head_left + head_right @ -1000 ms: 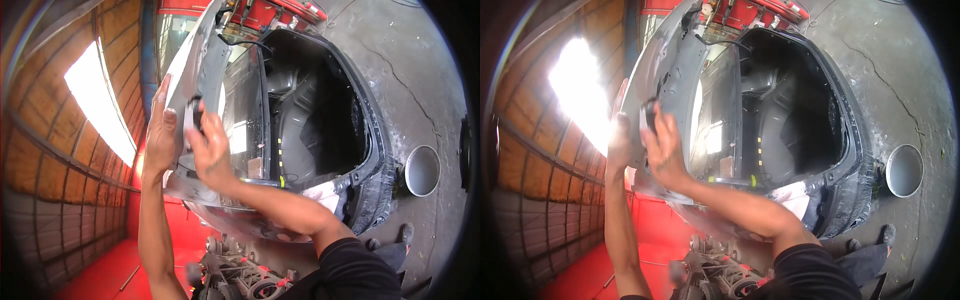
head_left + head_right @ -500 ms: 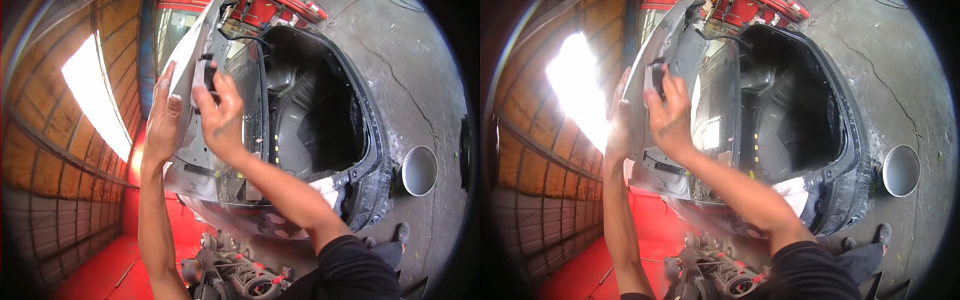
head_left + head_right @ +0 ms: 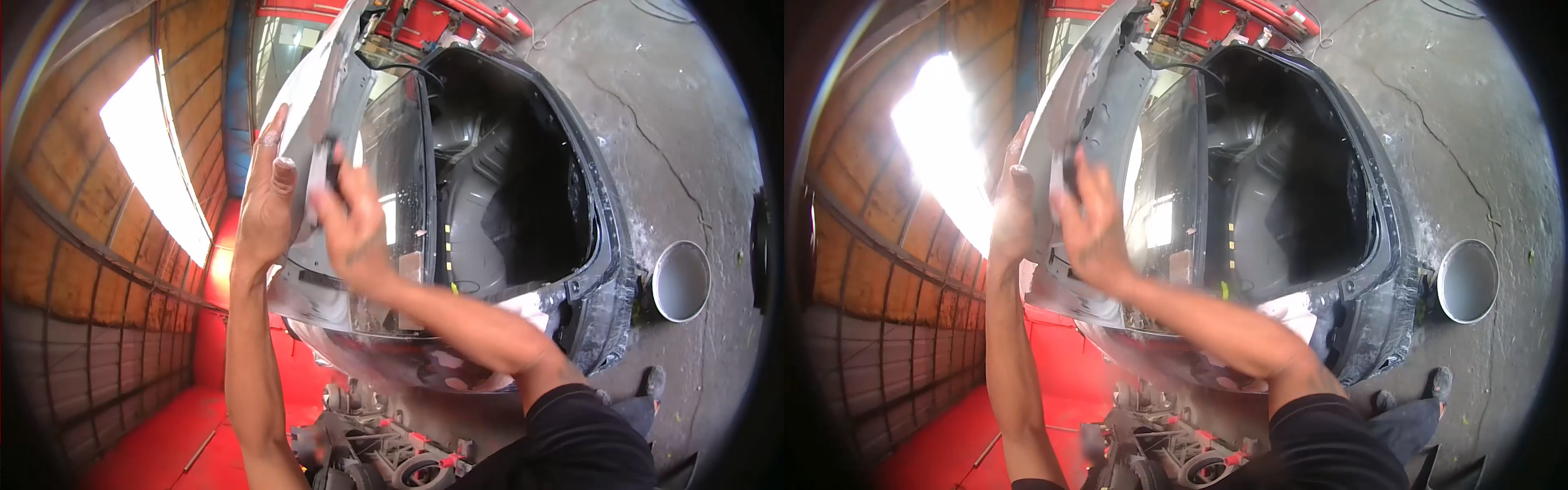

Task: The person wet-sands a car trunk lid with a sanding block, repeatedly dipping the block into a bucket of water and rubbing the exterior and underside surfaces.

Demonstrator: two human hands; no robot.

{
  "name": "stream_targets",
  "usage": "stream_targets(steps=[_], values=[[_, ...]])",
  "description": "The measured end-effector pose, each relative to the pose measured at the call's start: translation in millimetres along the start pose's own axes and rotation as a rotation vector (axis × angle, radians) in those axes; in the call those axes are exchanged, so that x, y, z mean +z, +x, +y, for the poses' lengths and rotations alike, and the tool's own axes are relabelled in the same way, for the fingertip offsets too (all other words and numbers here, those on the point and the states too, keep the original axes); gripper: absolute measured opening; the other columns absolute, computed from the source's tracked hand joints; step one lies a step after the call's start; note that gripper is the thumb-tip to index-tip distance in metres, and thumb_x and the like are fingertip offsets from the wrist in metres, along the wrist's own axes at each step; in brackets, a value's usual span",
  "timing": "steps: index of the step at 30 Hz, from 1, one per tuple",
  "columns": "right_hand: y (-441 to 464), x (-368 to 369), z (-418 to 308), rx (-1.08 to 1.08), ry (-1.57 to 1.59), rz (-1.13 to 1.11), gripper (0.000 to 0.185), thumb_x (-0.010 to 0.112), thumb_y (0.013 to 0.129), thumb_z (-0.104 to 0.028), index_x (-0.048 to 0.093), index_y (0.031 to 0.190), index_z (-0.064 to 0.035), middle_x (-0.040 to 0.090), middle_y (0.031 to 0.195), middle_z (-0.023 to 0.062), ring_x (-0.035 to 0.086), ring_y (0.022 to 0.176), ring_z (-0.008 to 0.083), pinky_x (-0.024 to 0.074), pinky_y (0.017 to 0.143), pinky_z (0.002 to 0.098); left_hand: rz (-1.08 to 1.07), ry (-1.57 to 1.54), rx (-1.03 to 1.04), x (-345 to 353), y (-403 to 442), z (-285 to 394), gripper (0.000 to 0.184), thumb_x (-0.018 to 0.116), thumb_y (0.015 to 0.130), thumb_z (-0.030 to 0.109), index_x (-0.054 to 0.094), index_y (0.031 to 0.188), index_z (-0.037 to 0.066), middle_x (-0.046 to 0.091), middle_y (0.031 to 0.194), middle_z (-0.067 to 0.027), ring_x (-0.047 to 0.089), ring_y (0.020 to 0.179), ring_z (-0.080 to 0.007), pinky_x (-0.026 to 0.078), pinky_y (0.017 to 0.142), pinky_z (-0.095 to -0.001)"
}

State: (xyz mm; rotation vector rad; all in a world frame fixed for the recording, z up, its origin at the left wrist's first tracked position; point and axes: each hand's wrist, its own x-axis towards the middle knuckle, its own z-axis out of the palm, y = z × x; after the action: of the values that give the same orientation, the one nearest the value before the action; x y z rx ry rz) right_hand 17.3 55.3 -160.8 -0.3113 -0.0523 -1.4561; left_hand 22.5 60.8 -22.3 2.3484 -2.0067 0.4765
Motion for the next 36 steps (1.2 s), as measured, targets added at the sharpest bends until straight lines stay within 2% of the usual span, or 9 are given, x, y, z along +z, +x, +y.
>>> stream_targets(steps=[2, 6, 7, 11, 17, 21, 25, 32, 36], values=[[62.0, -11.1, -14.5, -0.068, -0.046, -0.022, 0.032, 0.056, 0.100, -0.015, 0.059, 0.124, 0.0050, 0.054, 0.093, 0.0175, 0.057, 0.081, 0.0283, 0.0471, 0.070, 0.0417, 0.013, 0.056, 0.006, 1.9, 2.7, 7.7, 0.095, 0.032, 0.102, 0.076, 0.034, 0.161, 0.001, 0.041, 0.161, -0.0170, 0.038, 0.149, -0.0301, 0.028, 0.123, -0.0424], [-5.8, 6.5, -7.6, -0.051, 0.008, 0.075, 0.035, 0.059, 0.100, -0.012, 0.058, 0.131, 0.0049, 0.052, 0.093, 0.0169, 0.055, 0.080, 0.0275, 0.0472, 0.072, 0.0399, -0.045, 0.095, 0.040, -4.1, 3.8, 9.9, 0.093, 0.030, 0.105, 0.072, 0.031, 0.161, -0.002, 0.035, 0.165, -0.0233, 0.028, 0.155, -0.0357, 0.020, 0.126, -0.0422], [-19.2, 9.2, 0.6, -0.100, 0.058, 0.067, 0.037, 0.060, 0.100, -0.011, 0.057, 0.132, 0.0060, 0.053, 0.095, 0.0158, 0.055, 0.081, 0.0254, 0.0478, 0.073, 0.0384, -0.007, 0.038, -0.016, 1.5, 3.3, 13.1, 0.093, 0.030, 0.103, 0.075, 0.036, 0.160, 0.002, 0.039, 0.163, -0.0163, 0.035, 0.151, -0.0311, 0.027, 0.124, -0.0440], [42.1, -13.6, -25.7, 0.071, 0.055, -0.082, 0.037, 0.060, 0.100, -0.013, 0.057, 0.129, 0.0086, 0.052, 0.096, 0.0171, 0.055, 0.084, 0.0256, 0.0473, 0.072, 0.0380, 0.000, 0.012, -0.017, 2.1, 2.9, 4.9, 0.095, 0.030, 0.102, 0.076, 0.036, 0.160, 0.001, 0.038, 0.163, -0.0173, 0.034, 0.152, -0.0315, 0.026, 0.124, -0.0440], [-11.6, 1.5, 12.0, -0.160, -0.025, -0.014, 0.061, 0.058, 0.098, -0.010, 0.042, 0.152, 0.0103, 0.052, 0.097, 0.0181, 0.056, 0.089, 0.0283, 0.0481, 0.077, 0.0400, 0.009, 0.064, 0.053, -2.2, 17.5, 5.6, 0.097, 0.030, 0.102, 0.076, 0.036, 0.159, -0.002, 0.038, 0.162, -0.0188, 0.035, 0.151, -0.0319, 0.027, 0.124, -0.0446], [61.0, -18.3, -24.7, -0.004, -0.070, -0.098, 0.058, 0.058, 0.098, -0.010, 0.044, 0.151, 0.0096, 0.052, 0.098, 0.0184, 0.057, 0.091, 0.0300, 0.0491, 0.082, 0.0401, 0.005, 0.054, 0.033, 0.7, 5.5, 4.4, 0.096, 0.029, 0.103, 0.075, 0.035, 0.159, -0.001, 0.039, 0.162, -0.0181, 0.036, 0.150, -0.0316, 0.028, 0.124, -0.0448], [-10.6, 1.6, -2.4, -0.143, -0.011, 0.037, 0.048, 0.057, 0.098, -0.010, 0.052, 0.140, 0.0111, 0.052, 0.097, 0.0203, 0.055, 0.086, 0.0328, 0.0463, 0.074, 0.0403, -0.008, 0.085, 0.044, -4.6, 7.3, -4.6, 0.092, 0.028, 0.104, 0.073, 0.035, 0.160, 0.000, 0.038, 0.162, -0.0172, 0.035, 0.151, -0.0311, 0.027, 0.124, -0.0443], [42.3, -10.8, -18.1, 0.009, 0.003, -0.028, 0.043, 0.059, 0.097, -0.012, 0.056, 0.135, 0.0080, 0.054, 0.099, 0.0196, 0.056, 0.084, 0.0318, 0.0473, 0.071, 0.0408, -0.032, 0.005, 0.043, -1.9, 2.1, -4.8, 0.090, 0.028, 0.105, 0.071, 0.033, 0.160, 0.000, 0.033, 0.165, -0.0191, 0.031, 0.153, -0.0327, 0.025, 0.125, -0.0436], [-11.0, -2.0, 9.5, -0.191, -0.019, 0.005, 0.042, 0.058, 0.099, -0.012, 0.056, 0.137, 0.0072, 0.055, 0.099, 0.0185, 0.056, 0.086, 0.0301, 0.0473, 0.078, 0.0416, -0.024, 0.013, 0.076, -2.4, 9.2, -8.5, 0.090, 0.029, 0.105, 0.070, 0.034, 0.160, -0.001, 0.035, 0.164, -0.0203, 0.032, 0.152, -0.0330, 0.024, 0.125, -0.0435]])
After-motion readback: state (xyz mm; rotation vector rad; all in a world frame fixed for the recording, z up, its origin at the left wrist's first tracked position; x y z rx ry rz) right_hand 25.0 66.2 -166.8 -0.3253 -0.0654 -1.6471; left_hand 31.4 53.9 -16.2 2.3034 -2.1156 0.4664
